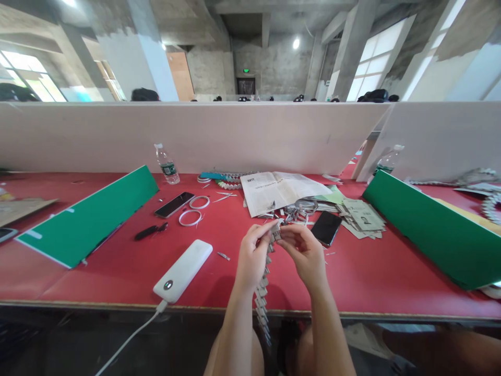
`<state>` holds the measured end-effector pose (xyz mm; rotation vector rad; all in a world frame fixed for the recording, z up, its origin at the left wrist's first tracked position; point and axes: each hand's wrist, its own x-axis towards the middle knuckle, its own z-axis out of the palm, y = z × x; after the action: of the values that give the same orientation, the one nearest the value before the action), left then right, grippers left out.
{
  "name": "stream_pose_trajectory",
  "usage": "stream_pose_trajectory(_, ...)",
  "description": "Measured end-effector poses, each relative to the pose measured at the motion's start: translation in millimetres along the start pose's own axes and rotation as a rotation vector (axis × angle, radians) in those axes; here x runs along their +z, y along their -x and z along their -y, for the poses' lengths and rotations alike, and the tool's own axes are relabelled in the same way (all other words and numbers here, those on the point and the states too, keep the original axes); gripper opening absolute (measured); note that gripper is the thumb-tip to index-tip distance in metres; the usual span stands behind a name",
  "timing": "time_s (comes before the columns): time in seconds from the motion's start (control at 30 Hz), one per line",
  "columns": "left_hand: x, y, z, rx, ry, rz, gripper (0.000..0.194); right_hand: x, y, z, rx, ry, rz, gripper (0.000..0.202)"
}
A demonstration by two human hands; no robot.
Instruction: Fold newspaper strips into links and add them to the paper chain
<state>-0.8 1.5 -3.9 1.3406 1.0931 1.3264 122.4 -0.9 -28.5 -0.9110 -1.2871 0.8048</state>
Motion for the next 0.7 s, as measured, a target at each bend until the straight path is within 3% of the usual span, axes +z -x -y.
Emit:
stream_pose_trajectory(0.17,-3.1,-1,-2,-0.038,0.013,-0.05,0.035,-3,-1,-2,-0.076,0.205,0.053,0.04)
stream_pose_trajectory(0.37,-6.1,0,-3,-0.056,0.037,-0.029,0.028,-5,-2,1,-0.156,0.284,0.047,0.035)
stream_pose_trajectory(0.7,-14.8,1,-4,-0.128,0.064,0.058,0.035,-9,-1,1,-0.177,0.278,0.044,0.027)
